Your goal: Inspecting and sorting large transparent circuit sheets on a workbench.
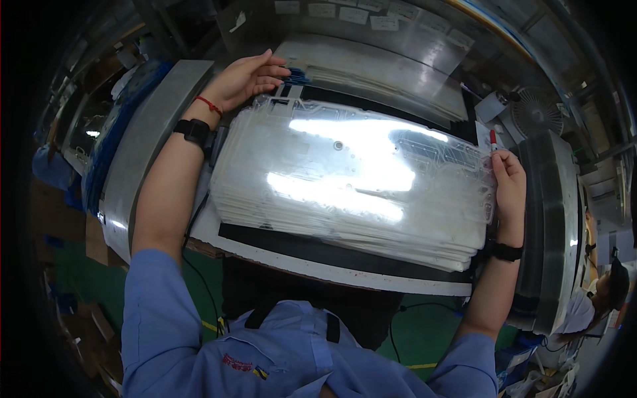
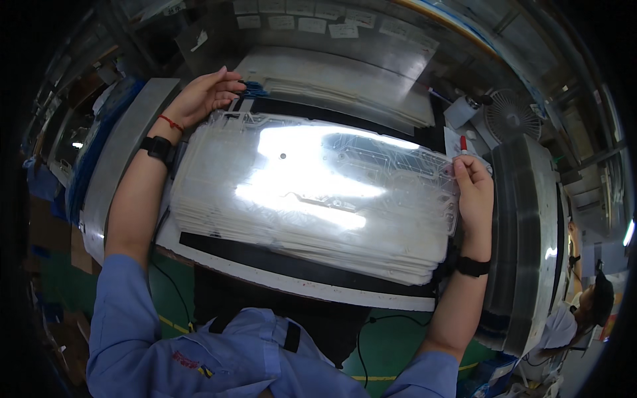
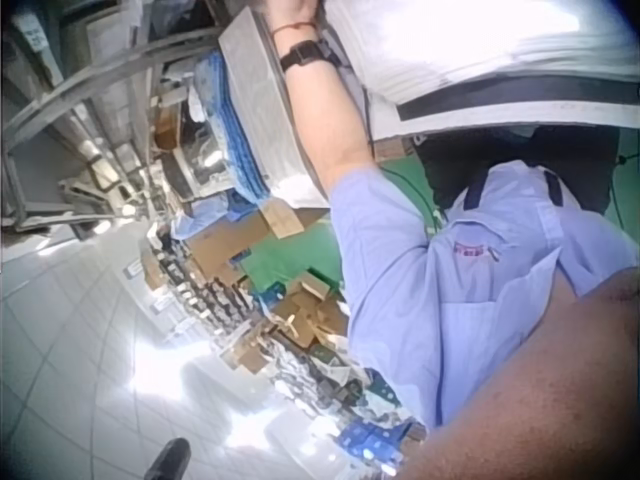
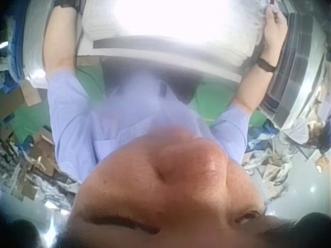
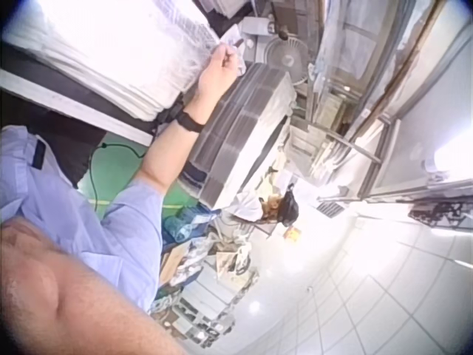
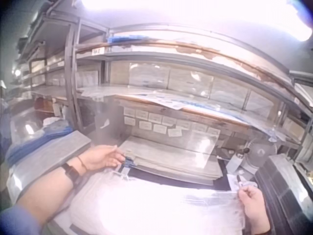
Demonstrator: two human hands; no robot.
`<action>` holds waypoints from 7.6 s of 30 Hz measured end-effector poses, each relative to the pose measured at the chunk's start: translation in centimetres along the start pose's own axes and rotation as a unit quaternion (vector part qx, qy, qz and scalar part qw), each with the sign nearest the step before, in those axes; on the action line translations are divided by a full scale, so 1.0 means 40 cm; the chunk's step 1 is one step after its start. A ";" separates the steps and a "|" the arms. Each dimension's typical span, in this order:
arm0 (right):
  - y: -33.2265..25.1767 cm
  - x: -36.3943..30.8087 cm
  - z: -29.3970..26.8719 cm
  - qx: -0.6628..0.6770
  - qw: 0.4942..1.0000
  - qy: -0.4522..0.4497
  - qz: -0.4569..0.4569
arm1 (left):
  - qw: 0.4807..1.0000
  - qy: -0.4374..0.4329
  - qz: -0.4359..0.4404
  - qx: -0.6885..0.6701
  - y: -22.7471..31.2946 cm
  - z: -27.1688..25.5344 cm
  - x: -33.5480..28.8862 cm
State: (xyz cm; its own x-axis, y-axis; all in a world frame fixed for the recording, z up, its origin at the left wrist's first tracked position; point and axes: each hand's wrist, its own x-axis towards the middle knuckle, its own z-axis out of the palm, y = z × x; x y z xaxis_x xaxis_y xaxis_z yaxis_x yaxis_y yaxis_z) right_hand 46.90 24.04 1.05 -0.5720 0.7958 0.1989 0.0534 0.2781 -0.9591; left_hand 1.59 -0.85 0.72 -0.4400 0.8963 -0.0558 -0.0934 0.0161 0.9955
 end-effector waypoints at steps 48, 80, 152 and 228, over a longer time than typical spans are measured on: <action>-0.013 0.001 0.000 0.041 0.993 0.095 -0.062 | 0.995 0.056 0.055 0.062 -0.001 0.006 0.000; -0.010 -0.006 -0.002 -0.113 0.990 -0.063 0.060 | 0.997 0.066 0.043 -0.009 -0.005 -0.009 0.005; 0.017 0.014 -0.022 0.031 0.999 0.026 0.001 | 0.996 0.045 0.073 -0.018 0.003 0.008 0.004; -0.004 -0.003 -0.007 -0.077 0.996 -0.022 -0.037 | 0.992 -0.071 0.003 0.100 0.013 0.017 -0.007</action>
State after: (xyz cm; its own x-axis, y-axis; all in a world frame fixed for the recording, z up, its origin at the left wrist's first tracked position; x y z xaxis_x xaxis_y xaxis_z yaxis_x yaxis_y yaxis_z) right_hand 47.18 24.04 1.23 -0.6138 0.7469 0.2556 0.1322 0.4165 -0.8995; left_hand 2.27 -0.77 1.31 -0.3076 0.9500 -0.0536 0.0945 0.0866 0.9918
